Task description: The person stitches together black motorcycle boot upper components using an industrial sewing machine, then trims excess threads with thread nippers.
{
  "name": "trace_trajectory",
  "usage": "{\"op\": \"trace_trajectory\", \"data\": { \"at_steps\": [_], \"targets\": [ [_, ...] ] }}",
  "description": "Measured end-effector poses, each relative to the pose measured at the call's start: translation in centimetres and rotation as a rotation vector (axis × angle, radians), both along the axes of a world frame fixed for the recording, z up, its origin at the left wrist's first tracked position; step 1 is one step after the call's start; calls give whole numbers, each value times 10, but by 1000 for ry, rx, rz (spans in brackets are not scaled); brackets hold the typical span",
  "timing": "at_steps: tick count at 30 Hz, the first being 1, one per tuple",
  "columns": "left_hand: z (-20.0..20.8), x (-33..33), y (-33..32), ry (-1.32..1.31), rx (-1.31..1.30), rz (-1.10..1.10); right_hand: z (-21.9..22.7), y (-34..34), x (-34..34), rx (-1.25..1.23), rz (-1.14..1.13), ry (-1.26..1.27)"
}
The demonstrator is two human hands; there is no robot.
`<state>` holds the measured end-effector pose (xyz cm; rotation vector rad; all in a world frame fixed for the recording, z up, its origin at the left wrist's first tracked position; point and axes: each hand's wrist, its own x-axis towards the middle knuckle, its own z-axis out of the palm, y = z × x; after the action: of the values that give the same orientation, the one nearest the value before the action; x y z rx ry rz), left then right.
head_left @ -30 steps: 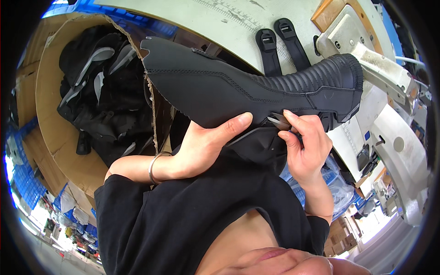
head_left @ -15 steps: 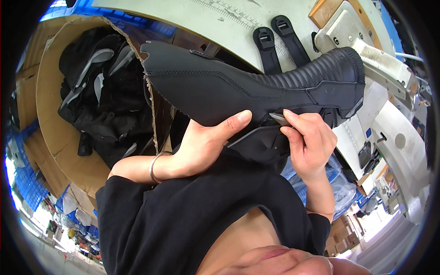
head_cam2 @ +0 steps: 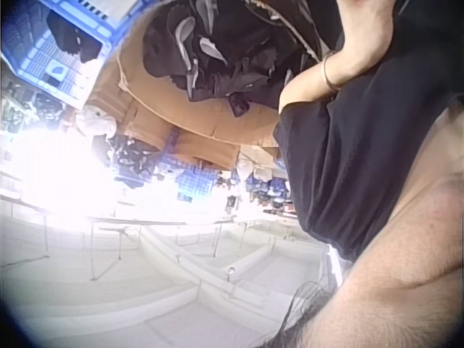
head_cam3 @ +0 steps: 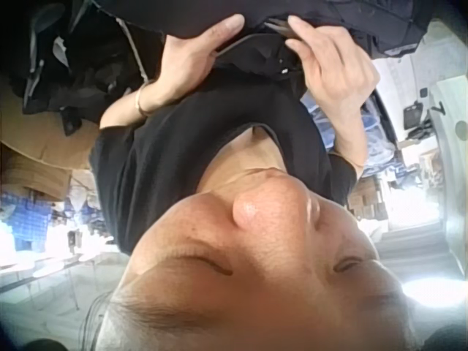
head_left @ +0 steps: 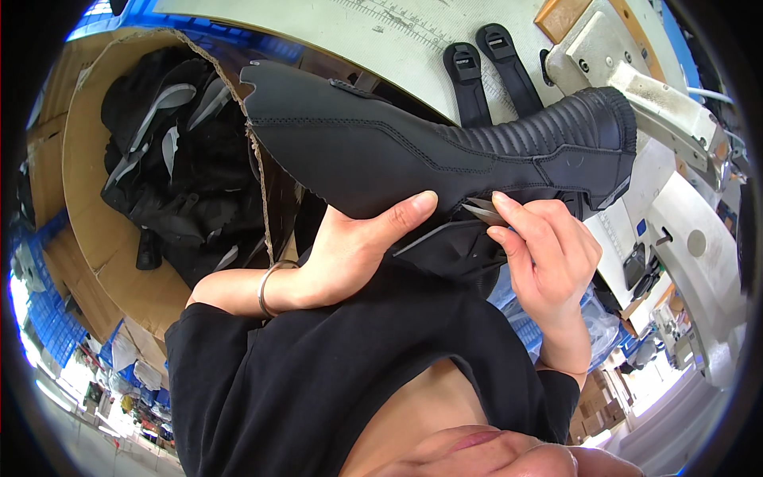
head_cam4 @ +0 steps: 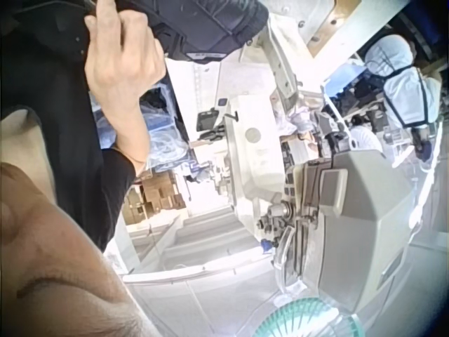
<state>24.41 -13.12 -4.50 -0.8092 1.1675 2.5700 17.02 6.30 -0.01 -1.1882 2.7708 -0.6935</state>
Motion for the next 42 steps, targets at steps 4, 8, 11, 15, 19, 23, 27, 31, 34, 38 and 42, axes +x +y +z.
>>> {"op": "trace_trajectory", "data": {
  "at_steps": [4, 8, 11, 15, 19, 23, 27, 31, 34, 38, 42],
  "targets": [
    [0, 0, -2, -10, -2, -23, 0, -1, 0, -12, -8, -1],
    [-1, 1, -1, 0, -11, -15, -2, -1, 1, -21, -11, -3],
    [-1, 1, -1, 0, -12, -13, -2, -1, 1, -14, -13, -4],
    [-1, 1, -1, 4, -10, -9, -3, -1, 2, -26, -12, 5],
    [-2, 0, -1, -8, 10, -21, -4, -2, 2, -22, -10, 14],
    [-1, 0, 0, -20, 18, -5, -1, -2, 1, 8, 9, 50],
    [0, 1, -1, -22, -26, -16, 3, -4, 2, 66, 42, 140],
    [0, 1, 0, -18, -42, -8, 7, -7, 9, 163, 65, 301],
    [0, 2, 1, -1, -38, -10, 9, -7, 14, 218, 79, 384],
    [0, 2, 0, -10, -35, -6, 0, -6, 12, 145, 78, 429],
    [1, 2, -2, -34, -12, -26, -21, 0, 2, -61, 95, 411]
  ]
}}
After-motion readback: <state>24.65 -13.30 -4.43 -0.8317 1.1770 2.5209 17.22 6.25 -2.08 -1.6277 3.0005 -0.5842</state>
